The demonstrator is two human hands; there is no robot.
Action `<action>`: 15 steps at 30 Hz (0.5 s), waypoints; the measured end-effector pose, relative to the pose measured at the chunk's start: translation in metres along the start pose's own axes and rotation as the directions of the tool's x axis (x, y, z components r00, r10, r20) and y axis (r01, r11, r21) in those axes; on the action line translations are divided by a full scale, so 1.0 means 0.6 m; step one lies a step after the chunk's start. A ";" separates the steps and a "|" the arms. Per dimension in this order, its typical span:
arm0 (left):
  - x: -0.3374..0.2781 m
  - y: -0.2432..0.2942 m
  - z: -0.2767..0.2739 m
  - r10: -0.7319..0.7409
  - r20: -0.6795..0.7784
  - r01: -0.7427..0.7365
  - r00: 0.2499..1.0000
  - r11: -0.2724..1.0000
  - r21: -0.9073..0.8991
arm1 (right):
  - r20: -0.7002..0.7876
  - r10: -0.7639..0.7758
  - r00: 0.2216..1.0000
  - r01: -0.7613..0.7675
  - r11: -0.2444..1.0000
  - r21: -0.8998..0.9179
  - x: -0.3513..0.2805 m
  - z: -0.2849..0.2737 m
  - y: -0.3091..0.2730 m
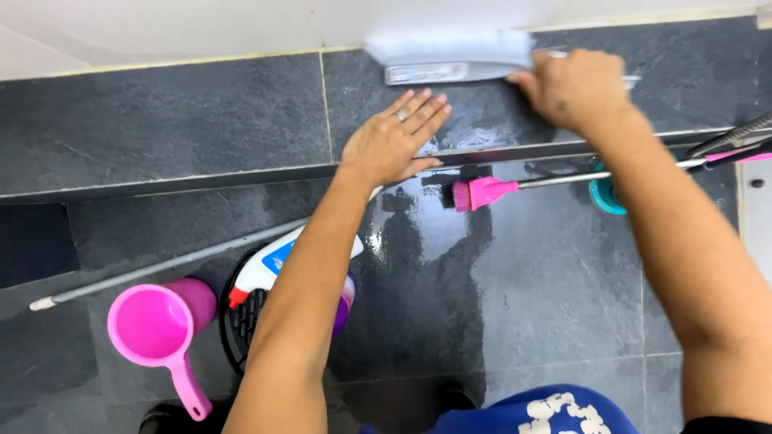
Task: Scrubbing floor tiles, a floor mat, walls, and the sink area in a bathroom using a brush and detergent.
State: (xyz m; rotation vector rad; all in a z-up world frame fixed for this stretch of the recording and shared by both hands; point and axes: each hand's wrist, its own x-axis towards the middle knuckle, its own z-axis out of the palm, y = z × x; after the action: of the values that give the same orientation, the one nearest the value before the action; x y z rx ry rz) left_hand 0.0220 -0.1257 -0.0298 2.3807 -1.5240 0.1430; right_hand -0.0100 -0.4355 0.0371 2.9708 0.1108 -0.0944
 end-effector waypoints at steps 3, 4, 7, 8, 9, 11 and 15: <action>-0.002 -0.001 0.003 -0.011 0.007 0.011 1.000 1.000 0.003 | 0.042 0.036 0.998 -0.033 0.997 -0.074 -0.033 0.022 0.079; -0.001 -0.002 0.003 -0.006 0.002 0.006 1.000 1.000 0.008 | 0.041 0.047 0.998 -0.042 0.994 -0.104 -0.046 0.031 0.106; -0.001 -0.003 0.002 -0.004 0.015 0.003 1.000 0.999 0.034 | 0.007 0.006 1.000 -0.005 0.988 -0.152 -0.036 0.030 0.090; -0.003 -0.005 0.002 -0.008 0.018 0.007 1.000 0.999 0.036 | 0.006 0.002 1.000 -0.001 0.989 -0.148 -0.014 0.013 0.051; -0.001 -0.004 0.004 -0.005 0.014 0.004 1.000 1.000 0.028 | 0.010 -0.012 1.000 0.013 0.991 -0.130 0.001 -0.003 0.017; 0.000 -0.003 0.004 -0.001 0.013 0.000 1.000 1.000 0.020 | 0.015 -0.025 1.000 0.027 0.994 -0.110 0.035 -0.022 -0.053; 0.004 0.002 -0.007 -0.015 0.049 0.015 0.999 1.000 0.002 | -0.146 -0.179 0.973 0.187 0.981 0.043 0.086 -0.023 -0.159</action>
State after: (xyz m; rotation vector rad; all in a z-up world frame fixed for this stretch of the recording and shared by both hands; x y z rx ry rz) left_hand 0.0224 -0.1268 -0.0249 2.4134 -1.5281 0.0825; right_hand 0.0344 -0.3361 0.0314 3.0138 0.4078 0.0927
